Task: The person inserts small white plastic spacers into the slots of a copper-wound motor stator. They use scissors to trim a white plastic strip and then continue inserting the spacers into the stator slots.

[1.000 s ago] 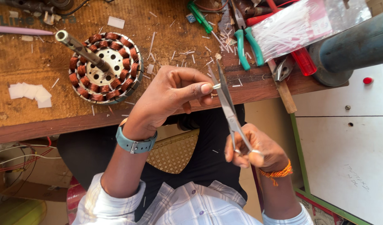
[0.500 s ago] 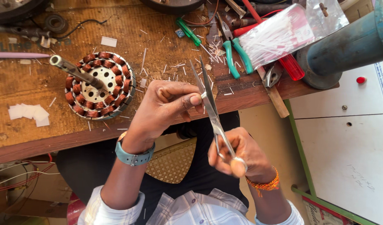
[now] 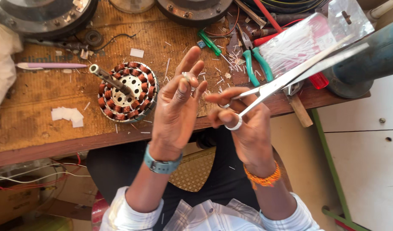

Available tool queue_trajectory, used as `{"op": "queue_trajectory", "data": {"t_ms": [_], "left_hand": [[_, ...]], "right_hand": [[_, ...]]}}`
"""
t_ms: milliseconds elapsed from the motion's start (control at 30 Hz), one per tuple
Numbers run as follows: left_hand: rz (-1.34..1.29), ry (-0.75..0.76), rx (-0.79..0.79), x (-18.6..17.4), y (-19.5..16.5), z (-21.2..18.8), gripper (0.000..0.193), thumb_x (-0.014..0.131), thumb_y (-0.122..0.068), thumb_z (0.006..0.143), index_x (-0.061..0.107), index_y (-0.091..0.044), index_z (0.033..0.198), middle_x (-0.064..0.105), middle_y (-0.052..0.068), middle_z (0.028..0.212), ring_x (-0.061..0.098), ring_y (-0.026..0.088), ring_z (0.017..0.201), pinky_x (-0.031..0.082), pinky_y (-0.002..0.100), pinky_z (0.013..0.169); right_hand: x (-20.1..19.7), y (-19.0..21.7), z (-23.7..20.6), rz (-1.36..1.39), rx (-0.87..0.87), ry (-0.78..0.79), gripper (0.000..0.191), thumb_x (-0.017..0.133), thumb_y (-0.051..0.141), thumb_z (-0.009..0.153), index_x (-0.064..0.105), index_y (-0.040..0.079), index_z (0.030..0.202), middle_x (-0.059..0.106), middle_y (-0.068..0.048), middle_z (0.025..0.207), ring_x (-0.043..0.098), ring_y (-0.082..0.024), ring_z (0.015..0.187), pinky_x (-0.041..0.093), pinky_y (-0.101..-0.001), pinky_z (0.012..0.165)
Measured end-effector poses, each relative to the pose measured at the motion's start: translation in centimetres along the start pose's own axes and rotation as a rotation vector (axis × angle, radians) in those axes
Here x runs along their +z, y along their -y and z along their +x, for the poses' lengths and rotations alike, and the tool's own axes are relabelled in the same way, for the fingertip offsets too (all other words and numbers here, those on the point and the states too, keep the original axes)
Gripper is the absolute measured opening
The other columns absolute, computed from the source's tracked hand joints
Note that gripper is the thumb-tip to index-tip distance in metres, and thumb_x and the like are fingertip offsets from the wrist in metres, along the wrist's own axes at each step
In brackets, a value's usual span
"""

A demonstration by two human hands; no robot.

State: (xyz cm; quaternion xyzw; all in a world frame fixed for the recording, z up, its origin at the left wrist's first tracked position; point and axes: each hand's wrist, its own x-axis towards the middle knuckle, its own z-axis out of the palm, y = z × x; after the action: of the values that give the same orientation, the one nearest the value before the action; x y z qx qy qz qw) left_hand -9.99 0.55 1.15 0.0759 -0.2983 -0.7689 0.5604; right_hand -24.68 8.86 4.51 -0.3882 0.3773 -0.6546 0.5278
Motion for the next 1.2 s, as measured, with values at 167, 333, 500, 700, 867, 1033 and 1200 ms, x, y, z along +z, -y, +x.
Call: {"op": "queue_trajectory", "data": {"t_ms": [167,333,500,700,867,1033,1200], "left_hand": [[-0.146,-0.048,0.038,0.7,2.4,-0.7,0.018,0.077,-0.027,0.098,0.078,-0.010,0.103,0.037,0.003,0.166,0.045,0.020,0.143,0.045,0.039,0.118],[-0.184,-0.058,0.067,1.0,3.6,-1.1,0.018,0.074,-0.025,0.101,0.077,-0.007,0.105,0.031,-0.002,0.167,0.047,0.015,0.138,0.045,0.034,0.117],[-0.240,-0.076,0.087,0.9,5.4,-1.6,0.018,0.074,-0.024,0.101,0.077,-0.007,0.106,0.030,-0.003,0.168,0.051,0.015,0.133,0.046,0.033,0.116],[-0.232,-0.047,0.030,1.8,4.6,-1.2,0.027,0.077,-0.026,0.101,0.075,-0.002,0.115,0.059,0.009,0.142,0.062,0.020,0.124,0.052,0.036,0.111],[0.815,0.148,0.225,4.2,-2.5,-0.9,0.043,0.079,-0.026,0.094,0.067,-0.009,0.131,0.068,0.001,0.131,0.066,0.018,0.119,0.055,0.032,0.106],[1.641,0.224,0.454,6.9,-6.5,-2.3,0.030,0.078,-0.010,0.091,0.072,-0.011,0.121,0.072,0.004,0.123,0.064,0.027,0.110,0.055,0.034,0.096],[1.762,0.271,0.445,7.2,-6.0,-2.6,0.029,0.073,-0.004,0.087,0.072,-0.006,0.115,0.072,0.004,0.111,0.066,0.024,0.102,0.057,0.035,0.081]], "right_hand": [[2.5,-1.3,1.9,0.063,-0.071,-0.087,0.038,0.085,0.008,0.089,0.060,-0.003,0.115,0.073,-0.018,0.116,0.073,-0.020,0.104,0.059,-0.0295,0.092],[2.7,-1.8,2.0,0.088,-0.114,-0.126,0.031,0.083,0.002,0.091,0.062,-0.004,0.113,0.073,-0.017,0.111,0.072,-0.019,0.102,0.058,-0.0285,0.094],[2.8,-1.8,1.6,0.174,-0.083,-0.176,0.030,0.081,0.002,0.089,0.058,-0.002,0.108,0.074,-0.018,0.105,0.074,-0.022,0.099,0.062,-0.0340,0.090],[1.9,-2.6,1.7,0.068,-0.274,-0.130,0.031,0.081,0.004,0.097,0.052,0.003,0.108,0.073,-0.016,0.112,0.071,-0.016,0.100,0.058,-0.0271,0.096],[-0.8,-0.8,1.5,-0.442,-0.476,-0.120,0.031,0.080,0.006,0.099,0.051,0.006,0.107,0.073,-0.015,0.105,0.071,-0.015,0.093,0.057,-0.0216,0.077],[-1.5,1.4,1.2,-0.788,-0.610,-0.014,0.029,0.082,-0.001,0.097,0.054,0.005,0.102,0.075,-0.015,0.100,0.070,-0.016,0.088,0.056,-0.0251,0.078],[-1.3,2.1,0.4,-0.870,-0.591,0.045,0.026,0.082,-0.003,0.096,0.058,0.005,0.097,0.074,-0.013,0.097,0.072,-0.018,0.091,0.060,-0.0279,0.080]]}}
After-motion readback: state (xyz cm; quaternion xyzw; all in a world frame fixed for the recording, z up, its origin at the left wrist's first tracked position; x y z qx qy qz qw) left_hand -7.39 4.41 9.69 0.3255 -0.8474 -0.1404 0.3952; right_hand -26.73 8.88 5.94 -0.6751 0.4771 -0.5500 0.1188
